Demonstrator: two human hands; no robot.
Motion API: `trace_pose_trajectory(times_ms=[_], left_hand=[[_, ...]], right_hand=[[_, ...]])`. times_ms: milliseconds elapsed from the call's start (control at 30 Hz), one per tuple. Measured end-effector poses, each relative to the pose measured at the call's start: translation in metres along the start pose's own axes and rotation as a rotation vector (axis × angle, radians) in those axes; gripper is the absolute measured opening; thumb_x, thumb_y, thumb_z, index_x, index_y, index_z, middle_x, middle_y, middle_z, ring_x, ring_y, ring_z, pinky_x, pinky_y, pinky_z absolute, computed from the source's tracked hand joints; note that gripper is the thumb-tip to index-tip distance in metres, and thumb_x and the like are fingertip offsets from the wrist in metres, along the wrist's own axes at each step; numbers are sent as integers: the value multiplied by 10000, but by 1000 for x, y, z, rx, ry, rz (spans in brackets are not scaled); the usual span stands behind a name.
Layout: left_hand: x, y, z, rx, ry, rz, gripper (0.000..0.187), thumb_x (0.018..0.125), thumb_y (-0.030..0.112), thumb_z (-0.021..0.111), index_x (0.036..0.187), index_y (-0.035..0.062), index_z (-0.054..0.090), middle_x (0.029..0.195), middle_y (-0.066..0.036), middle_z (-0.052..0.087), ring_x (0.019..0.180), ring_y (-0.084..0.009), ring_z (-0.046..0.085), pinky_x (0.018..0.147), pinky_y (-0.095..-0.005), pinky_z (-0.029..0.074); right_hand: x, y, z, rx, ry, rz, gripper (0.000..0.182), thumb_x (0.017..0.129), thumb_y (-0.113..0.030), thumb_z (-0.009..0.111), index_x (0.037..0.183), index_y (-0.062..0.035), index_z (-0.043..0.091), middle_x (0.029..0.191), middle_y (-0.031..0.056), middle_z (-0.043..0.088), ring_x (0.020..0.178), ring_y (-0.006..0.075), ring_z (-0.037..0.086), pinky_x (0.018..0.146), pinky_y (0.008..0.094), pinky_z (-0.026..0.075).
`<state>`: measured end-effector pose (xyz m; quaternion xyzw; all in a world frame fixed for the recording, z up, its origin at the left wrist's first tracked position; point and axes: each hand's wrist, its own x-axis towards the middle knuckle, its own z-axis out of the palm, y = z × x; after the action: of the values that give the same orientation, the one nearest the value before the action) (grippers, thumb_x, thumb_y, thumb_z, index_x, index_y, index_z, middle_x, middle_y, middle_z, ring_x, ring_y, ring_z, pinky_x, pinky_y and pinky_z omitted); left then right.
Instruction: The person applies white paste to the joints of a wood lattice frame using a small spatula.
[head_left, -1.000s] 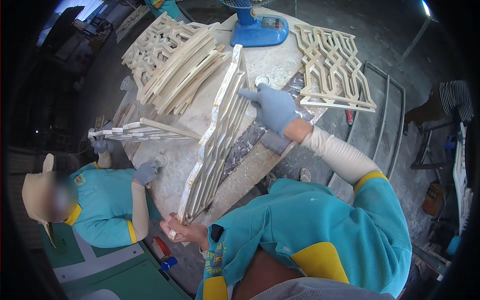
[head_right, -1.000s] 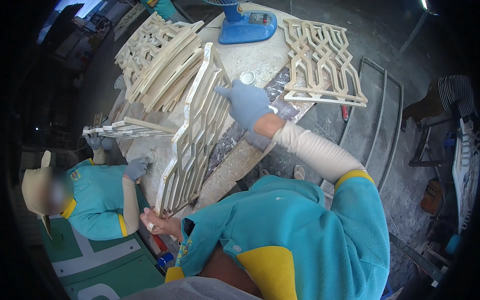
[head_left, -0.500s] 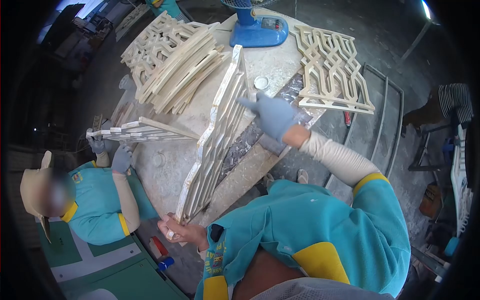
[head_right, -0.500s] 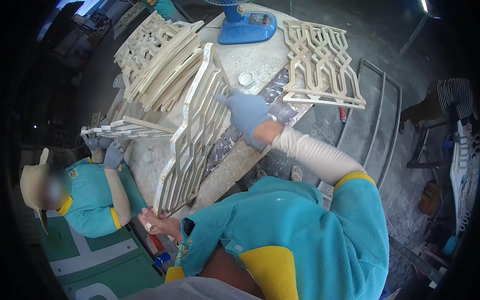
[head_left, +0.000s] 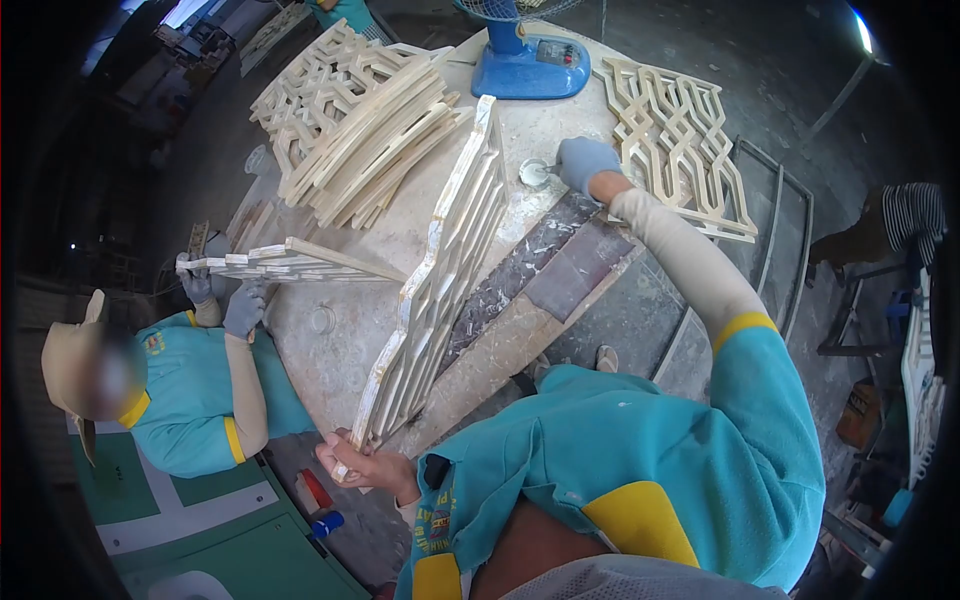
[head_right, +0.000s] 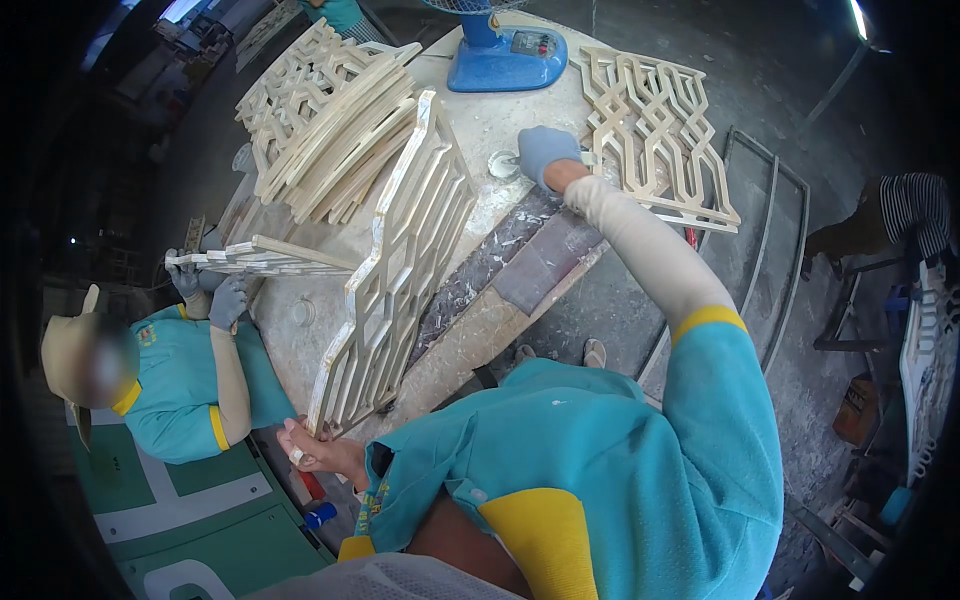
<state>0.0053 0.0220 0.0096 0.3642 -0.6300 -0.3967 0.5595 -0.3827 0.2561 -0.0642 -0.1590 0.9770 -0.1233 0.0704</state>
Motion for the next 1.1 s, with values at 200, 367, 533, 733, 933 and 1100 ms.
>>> trace_pose_trajectory(times_ms=[200,367,533,733,933,1100], left_hand=[[0,0,1,59,2,78,347,956,218,502,680,58,364,633,-30,382,577,-121,374,545,-292,302],[-1,1,4,3,6,75,379,953,226,505,658,72,323,612,-25,377,584,-110,356,541,-293,268],[-1,2,7,16,17,103,358,954,224,502,672,63,351,617,-22,374,582,-117,357,546,-293,276],[4,0,2,40,12,59,328,947,257,520,711,49,427,683,-16,420,589,-92,391,527,-245,274],[14,-1,6,-63,27,-58,308,939,275,558,732,70,455,703,16,451,588,-44,399,496,-210,255],[11,2,6,-59,-4,-47,303,945,270,559,737,71,466,700,20,456,581,-44,399,485,-207,243]], right_hand=[[36,-15,32,-125,-1,-120,215,861,-182,597,986,-72,733,1010,181,712,941,341,698,806,428,554],[46,-17,49,-139,-10,-148,226,857,-194,602,995,-71,732,1012,175,713,937,335,702,797,431,556],[41,-6,43,26,-61,-48,268,818,-223,663,1003,-39,724,995,195,710,919,329,700,778,423,554],[-4,6,20,561,-265,-168,274,853,-233,670,1081,-95,731,849,131,728,749,228,694,701,346,533],[-75,-23,-17,623,14,-552,411,850,-74,633,1203,-278,689,764,46,645,647,198,593,643,338,500],[-85,-55,-28,262,286,-740,566,819,-46,590,1235,-427,629,856,62,559,761,264,614,698,406,513]])
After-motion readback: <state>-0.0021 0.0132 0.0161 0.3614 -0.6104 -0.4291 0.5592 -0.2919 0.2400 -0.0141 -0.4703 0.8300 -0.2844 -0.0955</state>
